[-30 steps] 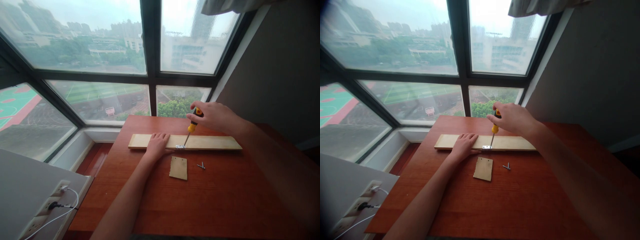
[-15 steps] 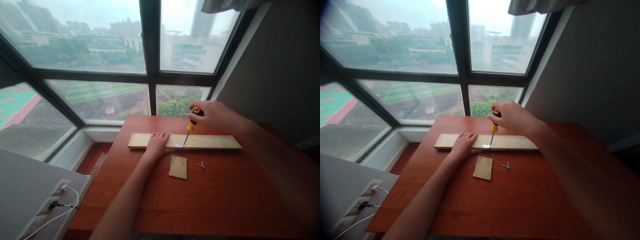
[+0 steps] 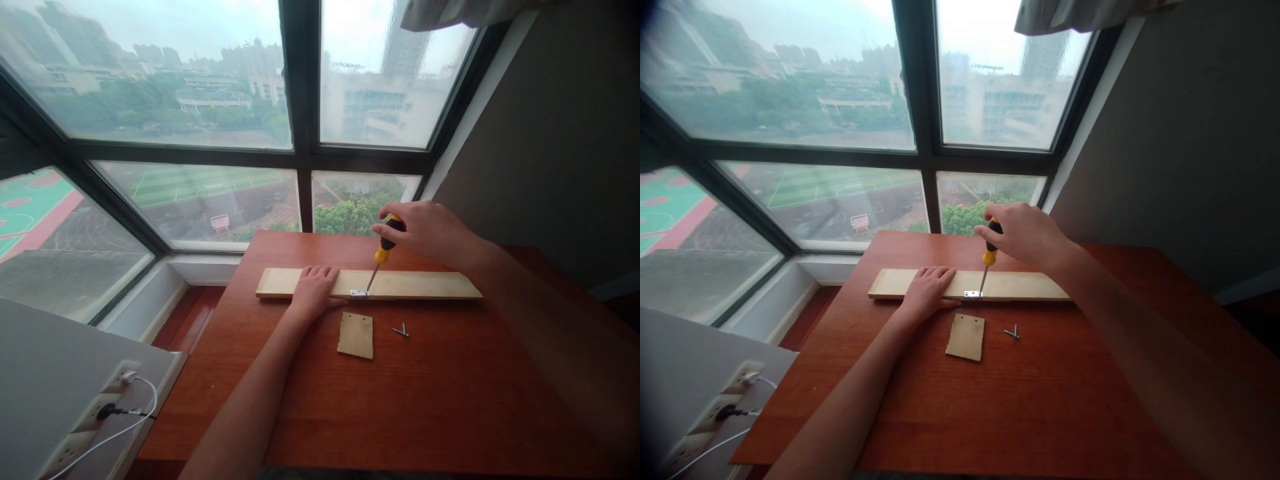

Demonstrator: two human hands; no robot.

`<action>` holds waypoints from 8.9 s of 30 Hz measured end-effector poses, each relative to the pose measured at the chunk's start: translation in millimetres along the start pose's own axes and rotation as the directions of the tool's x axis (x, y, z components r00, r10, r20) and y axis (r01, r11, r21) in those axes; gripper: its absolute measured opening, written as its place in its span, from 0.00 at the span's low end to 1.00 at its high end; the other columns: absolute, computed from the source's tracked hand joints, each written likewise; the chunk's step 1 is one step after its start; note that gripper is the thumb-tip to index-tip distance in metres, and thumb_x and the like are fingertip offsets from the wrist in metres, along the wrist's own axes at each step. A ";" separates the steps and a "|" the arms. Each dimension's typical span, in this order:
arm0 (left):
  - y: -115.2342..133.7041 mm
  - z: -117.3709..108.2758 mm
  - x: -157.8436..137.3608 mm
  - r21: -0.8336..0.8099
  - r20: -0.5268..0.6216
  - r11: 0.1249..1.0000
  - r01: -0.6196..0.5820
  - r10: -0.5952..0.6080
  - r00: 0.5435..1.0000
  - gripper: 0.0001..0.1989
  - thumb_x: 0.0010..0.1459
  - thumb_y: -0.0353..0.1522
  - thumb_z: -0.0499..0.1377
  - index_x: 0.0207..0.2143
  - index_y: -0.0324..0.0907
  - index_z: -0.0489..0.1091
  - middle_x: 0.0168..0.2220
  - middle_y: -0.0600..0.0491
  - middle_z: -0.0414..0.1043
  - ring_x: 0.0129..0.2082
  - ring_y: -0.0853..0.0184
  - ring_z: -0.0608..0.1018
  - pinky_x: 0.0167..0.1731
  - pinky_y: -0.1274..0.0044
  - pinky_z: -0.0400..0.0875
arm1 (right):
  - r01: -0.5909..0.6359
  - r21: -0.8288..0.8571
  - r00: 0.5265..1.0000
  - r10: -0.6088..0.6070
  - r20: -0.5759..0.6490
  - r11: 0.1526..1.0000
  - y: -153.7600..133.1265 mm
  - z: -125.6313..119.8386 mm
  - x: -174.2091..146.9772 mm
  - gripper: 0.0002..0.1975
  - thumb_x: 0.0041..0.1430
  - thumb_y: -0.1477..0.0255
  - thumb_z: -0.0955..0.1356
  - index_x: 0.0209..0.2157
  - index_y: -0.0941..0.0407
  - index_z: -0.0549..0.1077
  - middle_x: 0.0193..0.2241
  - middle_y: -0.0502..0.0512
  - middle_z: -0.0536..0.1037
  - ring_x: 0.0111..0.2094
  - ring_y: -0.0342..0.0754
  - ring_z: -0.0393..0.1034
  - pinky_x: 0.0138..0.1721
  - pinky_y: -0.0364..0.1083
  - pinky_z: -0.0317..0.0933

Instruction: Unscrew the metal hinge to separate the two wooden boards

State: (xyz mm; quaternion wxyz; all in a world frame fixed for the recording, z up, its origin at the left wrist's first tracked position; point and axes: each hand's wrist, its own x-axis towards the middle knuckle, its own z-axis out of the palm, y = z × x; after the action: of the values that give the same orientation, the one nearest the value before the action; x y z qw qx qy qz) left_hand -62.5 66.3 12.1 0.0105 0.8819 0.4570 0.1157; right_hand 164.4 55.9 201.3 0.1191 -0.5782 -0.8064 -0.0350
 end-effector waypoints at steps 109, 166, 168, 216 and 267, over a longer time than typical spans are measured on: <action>1.6 -3.2 0.2 -0.007 0.012 1.000 0.011 -0.011 1.000 0.35 0.51 0.54 0.62 0.55 0.44 0.64 0.52 0.43 0.71 0.53 0.53 0.71 0.53 0.66 0.59 | 0.009 0.759 0.993 0.082 -0.082 0.651 25.2 -2.9 -5.3 0.19 0.50 0.75 0.64 0.46 0.52 0.70 0.49 0.56 0.77 0.44 0.54 0.74 0.41 0.52 0.70; 2.8 -3.2 0.5 0.012 0.005 1.000 0.004 -0.004 1.000 0.38 0.49 0.54 0.64 0.56 0.42 0.64 0.52 0.43 0.71 0.53 0.53 0.71 0.53 0.66 0.60 | 0.117 -0.073 0.881 -0.070 0.467 0.990 -14.1 109.5 -31.4 0.12 0.58 0.73 0.64 0.38 0.50 0.79 0.41 0.55 0.80 0.41 0.53 0.74 0.34 0.45 0.59; 2.6 -3.1 0.3 0.012 0.012 1.000 0.005 -0.005 1.000 0.38 0.49 0.54 0.64 0.56 0.42 0.63 0.52 0.43 0.71 0.53 0.53 0.71 0.53 0.66 0.59 | 0.111 -0.066 0.880 -0.068 0.470 0.992 -13.1 108.7 -31.9 0.12 0.58 0.74 0.64 0.39 0.49 0.79 0.42 0.54 0.80 0.41 0.52 0.74 0.34 0.45 0.59; 1.4 -2.1 -0.6 -0.013 -0.003 1.000 0.008 -0.008 1.000 0.36 0.49 0.51 0.65 0.56 0.45 0.63 0.53 0.44 0.70 0.54 0.53 0.71 0.54 0.66 0.59 | -0.119 0.144 0.842 0.023 0.539 0.982 40.9 116.4 -101.9 0.11 0.58 0.70 0.65 0.33 0.53 0.81 0.36 0.53 0.82 0.36 0.49 0.75 0.38 0.43 0.62; 2.2 0.3 0.5 -0.002 -0.013 1.000 0.008 -0.008 1.000 0.39 0.47 0.53 0.65 0.55 0.42 0.64 0.51 0.43 0.72 0.52 0.53 0.71 0.53 0.66 0.59 | 0.099 0.679 0.952 0.130 -0.278 0.727 1.9 40.6 -23.9 0.15 0.62 0.66 0.66 0.50 0.47 0.67 0.42 0.53 0.74 0.41 0.51 0.73 0.46 0.55 0.70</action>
State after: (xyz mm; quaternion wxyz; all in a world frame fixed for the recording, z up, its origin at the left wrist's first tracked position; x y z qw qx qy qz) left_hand -60.4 65.5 12.2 0.0087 0.8793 0.4603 0.1218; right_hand 167.3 42.3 156.2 0.4481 -0.4871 -0.7285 0.1769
